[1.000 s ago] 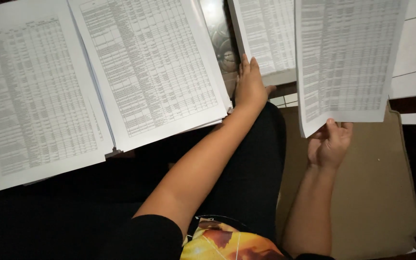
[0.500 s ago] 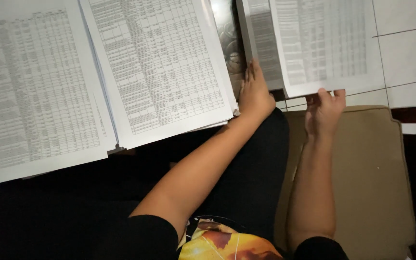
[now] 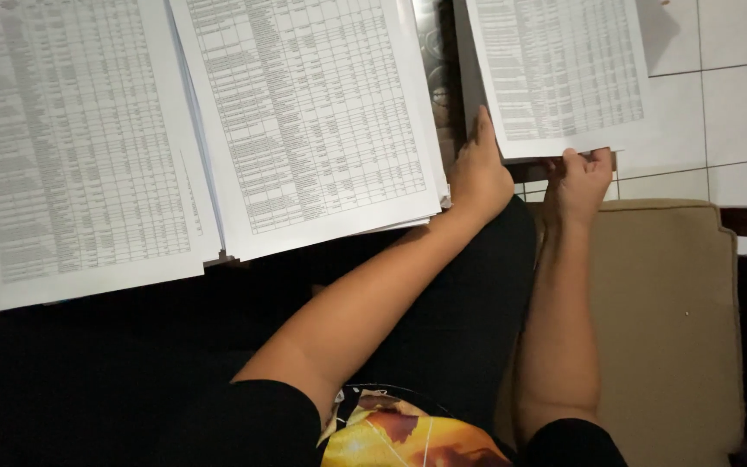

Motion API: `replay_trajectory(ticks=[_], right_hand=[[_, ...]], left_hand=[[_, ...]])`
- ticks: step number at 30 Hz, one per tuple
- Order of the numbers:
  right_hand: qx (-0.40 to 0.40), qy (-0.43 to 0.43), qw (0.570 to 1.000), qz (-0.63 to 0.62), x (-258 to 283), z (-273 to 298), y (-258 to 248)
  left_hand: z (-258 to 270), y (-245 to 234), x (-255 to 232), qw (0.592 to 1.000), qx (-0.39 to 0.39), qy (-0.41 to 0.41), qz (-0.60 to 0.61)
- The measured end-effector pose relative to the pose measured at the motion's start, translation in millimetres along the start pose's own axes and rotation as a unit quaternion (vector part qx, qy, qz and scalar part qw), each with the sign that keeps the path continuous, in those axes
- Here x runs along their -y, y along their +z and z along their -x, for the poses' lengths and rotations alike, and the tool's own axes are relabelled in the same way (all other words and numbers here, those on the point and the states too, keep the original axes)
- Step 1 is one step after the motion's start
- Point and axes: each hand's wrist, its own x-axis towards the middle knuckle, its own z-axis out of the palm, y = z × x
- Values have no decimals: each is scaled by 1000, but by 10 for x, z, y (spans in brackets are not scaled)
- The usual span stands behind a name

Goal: The person organizes stacks of printed documents by flipping through them with both hands, then aligning them by hand.

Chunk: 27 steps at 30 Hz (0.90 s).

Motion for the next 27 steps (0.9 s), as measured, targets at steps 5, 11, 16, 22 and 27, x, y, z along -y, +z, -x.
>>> replay_trajectory(ticks=[5, 11, 16, 22, 27], right_hand=[[-15, 9, 997, -78, -356, -197, -181], [7, 6, 999, -37, -224, -91, -145], [6, 2, 999, 37, -511, -239, -290], [-23, 62, 996, -53, -262, -104, -111], [-14, 54, 998, -4, -189, -71, -114]], left_hand=[[-31, 53, 86, 1000, -15, 9, 8], [-42, 117, 163, 999, -36, 37, 15], [-70, 164, 204, 999, -36, 40, 2], [-126, 221, 266, 998, -40, 39, -4], [-97, 203, 248, 998, -42, 49, 4]])
